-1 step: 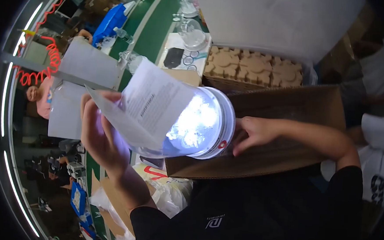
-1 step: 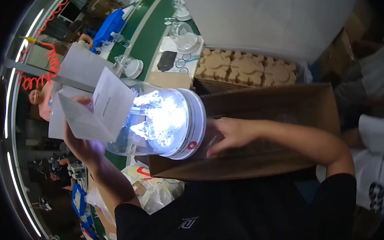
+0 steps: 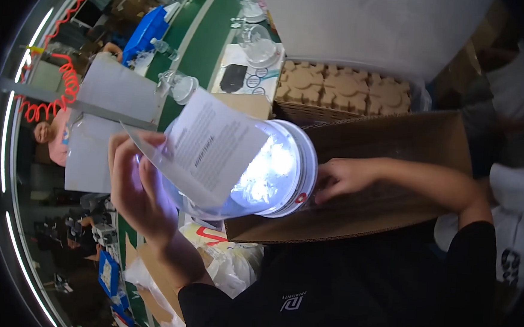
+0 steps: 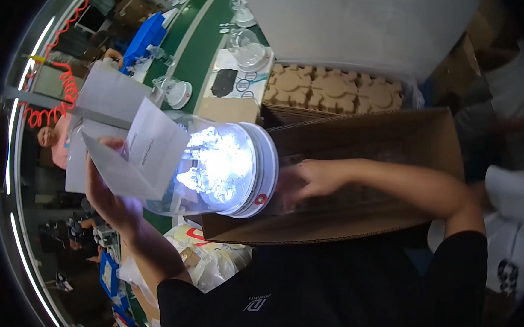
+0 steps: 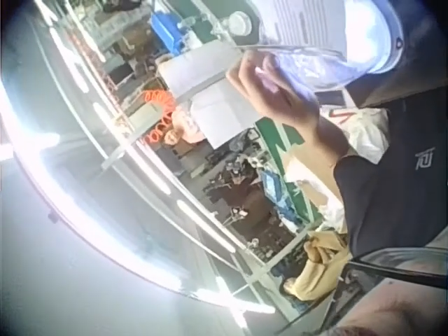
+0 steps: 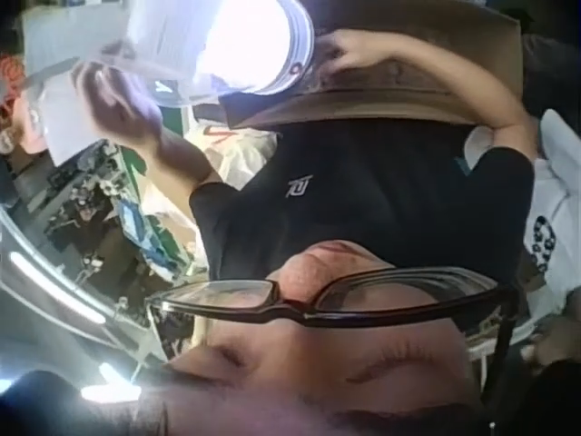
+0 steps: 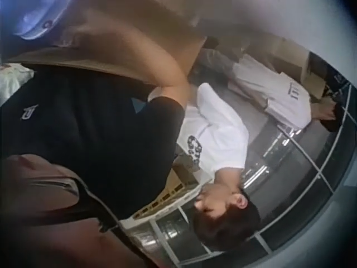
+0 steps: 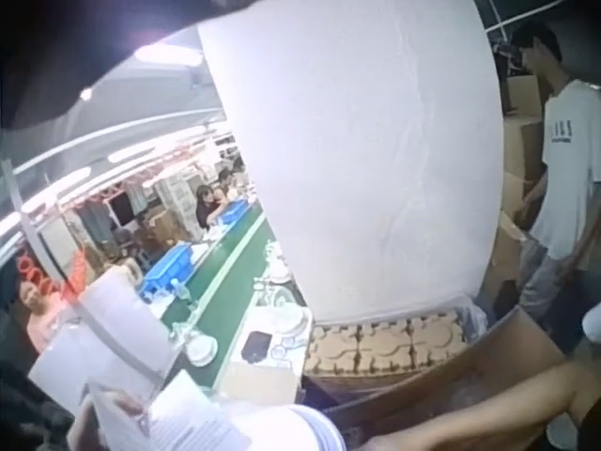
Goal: Packing LED dome lights into a cardboard shipping box with protective trays and plastic bags.
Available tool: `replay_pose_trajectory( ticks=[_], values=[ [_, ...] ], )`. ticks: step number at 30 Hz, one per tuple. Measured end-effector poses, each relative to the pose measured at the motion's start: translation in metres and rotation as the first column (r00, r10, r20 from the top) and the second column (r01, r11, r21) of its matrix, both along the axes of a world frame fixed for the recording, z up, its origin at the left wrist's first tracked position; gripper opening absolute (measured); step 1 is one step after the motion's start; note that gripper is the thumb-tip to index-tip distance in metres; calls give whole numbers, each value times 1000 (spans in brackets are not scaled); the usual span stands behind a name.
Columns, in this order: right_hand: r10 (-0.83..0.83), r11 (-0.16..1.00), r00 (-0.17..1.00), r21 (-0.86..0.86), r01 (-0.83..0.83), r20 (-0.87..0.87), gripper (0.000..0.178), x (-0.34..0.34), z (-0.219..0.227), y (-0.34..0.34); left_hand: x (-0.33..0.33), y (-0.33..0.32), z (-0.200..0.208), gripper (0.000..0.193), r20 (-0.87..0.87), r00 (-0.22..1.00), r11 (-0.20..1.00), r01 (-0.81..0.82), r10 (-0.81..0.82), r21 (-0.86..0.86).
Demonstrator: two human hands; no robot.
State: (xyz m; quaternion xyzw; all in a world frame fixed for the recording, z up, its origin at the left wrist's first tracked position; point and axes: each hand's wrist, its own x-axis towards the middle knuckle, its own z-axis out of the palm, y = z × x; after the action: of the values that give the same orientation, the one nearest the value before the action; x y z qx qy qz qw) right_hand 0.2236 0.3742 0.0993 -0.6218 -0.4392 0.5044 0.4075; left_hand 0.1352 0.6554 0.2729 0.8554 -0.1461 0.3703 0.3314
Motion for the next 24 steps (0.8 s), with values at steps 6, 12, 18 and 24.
replay_pose_trajectory(
  ticks=[6,12,18,24],
  values=[
    [377,908,808,-352,-226,452,35,3,-209,14,2,-16,-21,34,-124,991,998,45,-40,38],
    [555,802,637,-547,-239,534,33,1,-298,23,-10,-32,-17,30,-89,994,991,-46,57,125],
    [464,880,477,-449,-154,747,32,11,-241,21,0,38,-24,21,-177,962,978,201,-207,-52],
    [315,882,519,-447,149,795,47,34,-264,31,14,-20,-33,18,-296,949,986,143,-111,88]
  ],
)
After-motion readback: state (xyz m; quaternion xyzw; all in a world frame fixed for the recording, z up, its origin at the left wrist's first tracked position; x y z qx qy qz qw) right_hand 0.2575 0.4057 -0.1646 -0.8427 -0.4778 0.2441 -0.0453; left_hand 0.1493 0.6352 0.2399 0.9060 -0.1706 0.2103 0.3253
